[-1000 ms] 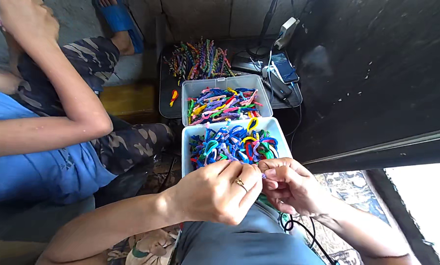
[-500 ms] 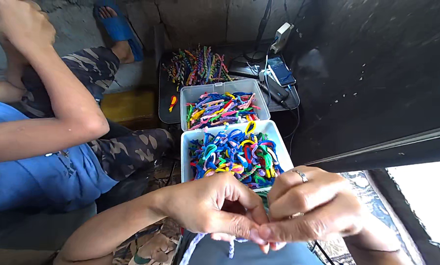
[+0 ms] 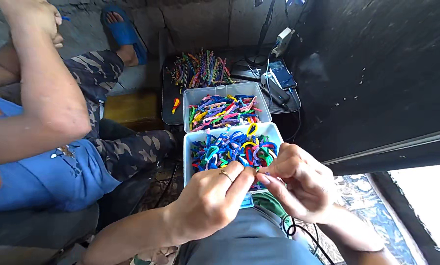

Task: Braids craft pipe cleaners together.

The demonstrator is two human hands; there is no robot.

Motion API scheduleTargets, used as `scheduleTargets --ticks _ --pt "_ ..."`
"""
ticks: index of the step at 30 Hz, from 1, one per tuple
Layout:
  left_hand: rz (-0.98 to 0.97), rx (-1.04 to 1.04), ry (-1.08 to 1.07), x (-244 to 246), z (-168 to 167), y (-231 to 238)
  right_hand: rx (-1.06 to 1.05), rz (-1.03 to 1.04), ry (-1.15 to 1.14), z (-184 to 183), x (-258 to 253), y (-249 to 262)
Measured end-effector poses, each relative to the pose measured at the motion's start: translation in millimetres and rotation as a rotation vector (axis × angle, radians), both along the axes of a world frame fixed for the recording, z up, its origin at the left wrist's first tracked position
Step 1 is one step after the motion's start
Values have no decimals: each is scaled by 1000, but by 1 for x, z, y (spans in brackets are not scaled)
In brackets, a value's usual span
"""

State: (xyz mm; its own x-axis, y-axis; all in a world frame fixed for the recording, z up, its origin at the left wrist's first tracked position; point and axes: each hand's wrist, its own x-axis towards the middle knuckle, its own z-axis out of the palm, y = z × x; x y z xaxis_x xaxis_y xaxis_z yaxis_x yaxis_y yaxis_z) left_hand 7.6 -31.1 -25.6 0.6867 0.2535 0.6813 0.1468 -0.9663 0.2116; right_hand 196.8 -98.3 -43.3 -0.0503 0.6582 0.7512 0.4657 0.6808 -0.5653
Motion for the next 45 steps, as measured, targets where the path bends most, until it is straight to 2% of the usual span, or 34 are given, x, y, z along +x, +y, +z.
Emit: scheduleTargets --ticks 2,4,6,8,9,10,12,15,17,19,20,22,26,28,30,33,34,36,39,40,41,42,43,45 --pt "-160 -324 -35 -1 4 7 -108 115 99 3 3 3" --pt "-436 -763 -37 -4 9 16 -203 323 167 9 10 6" --pt "-690 -1106 22 -5 13 22 -228 538 208 14 14 12" --pt "-858 -1283 92 -3 16 26 -190 663 223 18 15 16" --pt "-895 -1296 109 -1 16 26 -161 676 223 20 15 17" --pt "-892 -1253 103 0 17 27 -139 659 219 21 16 17" --pt "-761 -1009 52 0 17 26 -115 556 196 20 15 15" --pt "-271 -371 10 2 13 19 -67 249 118 10 7 14" --pt "5 -53 -13 9 -1 13 -12 53 59 1 1 17" --pt "68 -27 -62 14 -10 14 -2 -17 77 -2 -3 20" --pt "25 -124 -91 14 -8 15 -38 -1 116 -1 -3 20" --pt "-167 -454 -132 12 -3 19 -176 118 228 7 1 21" --pt "-649 -1331 -85 10 11 34 -384 640 411 11 23 39" --pt "-813 -1508 -23 10 14 40 -357 797 400 10 27 50" --pt "-893 -1495 12 12 14 41 -303 839 406 10 26 54" --pt "-812 -1320 -48 14 13 38 -253 716 441 15 20 49" --pt "-732 -1196 -74 14 13 38 -246 647 443 16 18 46" --pt "-500 -818 -108 13 13 34 -227 474 423 16 13 39" --pt "18 -121 -99 17 5 20 -184 222 386 12 3 35" --pt "156 43 -74 19 1 15 -174 173 391 9 0 35" --pt "230 110 -64 21 -1 12 -182 149 410 8 -3 36" --pt "234 83 -72 21 -2 12 -208 148 438 7 -4 37" --pt "175 -30 -91 20 -1 15 -244 174 474 7 -3 38" --pt "-103 -435 -124 13 5 24 -314 301 521 8 3 41"
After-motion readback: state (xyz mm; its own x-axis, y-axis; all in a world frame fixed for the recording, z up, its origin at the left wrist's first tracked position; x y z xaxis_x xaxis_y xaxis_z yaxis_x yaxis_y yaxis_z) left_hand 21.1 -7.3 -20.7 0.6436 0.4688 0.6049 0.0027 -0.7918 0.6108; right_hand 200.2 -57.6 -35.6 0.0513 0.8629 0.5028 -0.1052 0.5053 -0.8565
